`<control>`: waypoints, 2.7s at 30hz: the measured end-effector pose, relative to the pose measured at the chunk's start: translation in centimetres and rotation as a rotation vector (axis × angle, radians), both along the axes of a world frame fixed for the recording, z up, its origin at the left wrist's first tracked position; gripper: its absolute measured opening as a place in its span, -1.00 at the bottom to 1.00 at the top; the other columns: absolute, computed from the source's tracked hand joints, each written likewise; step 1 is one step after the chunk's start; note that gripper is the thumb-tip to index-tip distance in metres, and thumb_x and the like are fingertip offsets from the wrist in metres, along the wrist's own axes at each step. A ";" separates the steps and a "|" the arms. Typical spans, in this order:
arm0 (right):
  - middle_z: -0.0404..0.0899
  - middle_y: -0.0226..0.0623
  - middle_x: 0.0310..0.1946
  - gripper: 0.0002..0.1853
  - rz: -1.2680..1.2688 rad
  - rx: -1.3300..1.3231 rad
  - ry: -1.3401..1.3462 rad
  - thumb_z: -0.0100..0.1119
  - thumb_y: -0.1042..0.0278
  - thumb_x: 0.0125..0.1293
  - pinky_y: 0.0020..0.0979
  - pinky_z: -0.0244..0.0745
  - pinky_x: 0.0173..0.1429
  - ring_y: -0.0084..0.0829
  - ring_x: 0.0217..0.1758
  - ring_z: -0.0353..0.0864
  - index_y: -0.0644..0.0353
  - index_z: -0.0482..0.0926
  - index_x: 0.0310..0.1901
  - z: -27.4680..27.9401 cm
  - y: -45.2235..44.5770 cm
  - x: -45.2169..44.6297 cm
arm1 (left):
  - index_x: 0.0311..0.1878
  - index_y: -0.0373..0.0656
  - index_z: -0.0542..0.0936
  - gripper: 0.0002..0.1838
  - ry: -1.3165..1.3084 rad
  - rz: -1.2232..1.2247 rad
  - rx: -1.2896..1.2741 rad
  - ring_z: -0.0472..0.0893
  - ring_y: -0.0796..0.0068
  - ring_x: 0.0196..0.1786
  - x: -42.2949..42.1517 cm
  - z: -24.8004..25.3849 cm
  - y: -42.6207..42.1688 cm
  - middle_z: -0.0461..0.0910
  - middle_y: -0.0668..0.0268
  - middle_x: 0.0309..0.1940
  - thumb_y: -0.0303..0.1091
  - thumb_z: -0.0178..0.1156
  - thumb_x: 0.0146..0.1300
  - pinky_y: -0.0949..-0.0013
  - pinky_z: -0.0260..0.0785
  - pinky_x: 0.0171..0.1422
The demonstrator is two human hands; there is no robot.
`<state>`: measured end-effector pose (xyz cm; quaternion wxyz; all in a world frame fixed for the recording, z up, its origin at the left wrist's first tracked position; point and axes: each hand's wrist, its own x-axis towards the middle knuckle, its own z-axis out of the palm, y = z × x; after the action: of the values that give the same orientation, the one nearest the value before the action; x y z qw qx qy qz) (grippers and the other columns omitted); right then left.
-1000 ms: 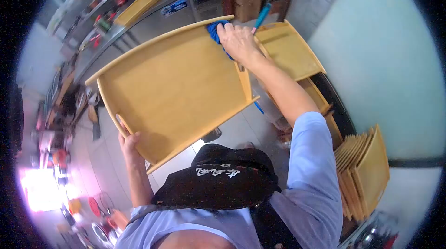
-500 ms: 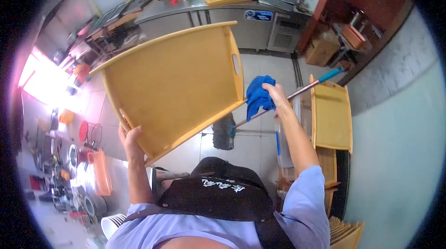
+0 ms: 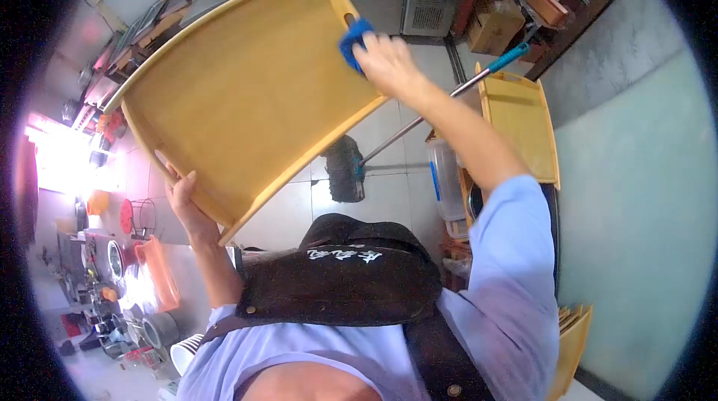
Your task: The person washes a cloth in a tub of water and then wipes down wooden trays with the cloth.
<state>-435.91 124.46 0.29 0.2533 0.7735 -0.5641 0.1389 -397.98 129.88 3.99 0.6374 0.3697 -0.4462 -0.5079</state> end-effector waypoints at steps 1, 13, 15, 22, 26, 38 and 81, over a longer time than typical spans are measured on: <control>0.46 -0.14 -0.29 -0.73 -0.002 0.096 -0.041 0.09 0.49 0.07 -0.15 0.52 -0.27 -0.13 -0.27 0.58 0.09 0.51 -0.13 -2.0 0.9 0.0 | -0.03 -0.31 0.42 -0.57 0.021 -0.005 -0.001 0.55 0.41 -0.19 0.3 0.1 -0.3 0.51 0.23 -0.23 -0.43 0.14 -0.04 0.38 0.44 -0.05; 0.60 -0.40 -0.31 -0.64 0.257 1.243 -1.510 0.22 0.48 0.08 -0.50 0.45 -0.12 -0.60 -0.23 0.51 0.22 0.58 -0.03 -4.3 3.7 8.4 | 0.11 -0.33 0.37 -0.50 -0.173 0.038 -0.183 0.53 0.39 -0.09 0.4 -1.3 -4.1 0.49 0.19 -0.11 -0.52 0.10 0.01 0.35 0.41 0.04; 0.61 -0.43 -0.23 -0.62 0.281 1.218 -1.551 0.17 0.50 0.12 -0.54 0.42 0.01 -0.56 -0.18 0.52 0.25 0.57 0.03 -6.7 4.2 6.4 | 0.10 -0.34 0.39 -0.51 -0.165 0.092 -0.215 0.52 0.42 -0.05 1.3 -1.3 -4.5 0.49 0.21 -0.10 -0.54 0.11 0.01 0.36 0.38 0.07; 0.61 -0.31 -0.31 -0.76 -0.144 0.655 -2.264 0.09 0.28 0.36 -0.37 0.54 -0.31 -0.42 -0.35 0.62 0.30 0.54 -0.11 -13.1 2.2 -4.7 | 0.10 -0.30 0.38 -0.51 -0.413 0.094 -0.478 0.46 0.43 -0.04 7.2 1.9 -4.4 0.45 0.20 -0.08 -0.52 0.14 0.02 0.33 0.34 0.06; 0.61 -0.37 -0.27 -0.69 0.444 0.278 -2.712 0.10 0.06 0.33 -0.28 0.55 -0.11 -0.36 -0.28 0.61 0.11 0.53 -0.07 -15.2 -7.2 -5.8 | -0.30 -0.25 0.44 -0.82 -0.676 -0.103 -0.626 0.31 0.54 -0.62 4.8 1.4 -5.2 0.35 0.35 -0.53 -0.52 0.11 -0.05 0.46 0.17 -0.57; 0.61 -0.30 -0.08 -0.66 0.436 -0.049 -2.520 0.07 0.14 0.39 -0.25 0.46 0.11 -0.29 -0.03 0.58 0.18 0.51 0.05 -4.8 -7.3 -3.8 | 0.02 -0.28 0.43 -0.57 -0.097 -0.075 -0.166 0.53 0.49 -0.18 2.2 -0.3 -6.7 0.50 0.31 -0.27 -0.46 0.16 0.01 0.42 0.40 -0.09; 0.57 -0.41 -0.46 -0.59 -0.104 0.295 -1.360 0.24 0.07 0.27 -0.51 0.47 -0.33 -0.63 -0.43 0.53 0.31 0.57 -0.11 -4.6 0.4 0.1 | 0.06 -0.40 0.38 -0.47 -0.065 0.145 -0.318 0.54 0.25 -0.04 2.1 1.2 -7.6 0.51 0.08 -0.10 -0.41 0.16 -0.04 0.25 0.40 0.13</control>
<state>-435.79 124.81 -4.34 -0.2574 0.5132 -0.6469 0.5019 -395.90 122.30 5.21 0.7083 0.3115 -0.5134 -0.3712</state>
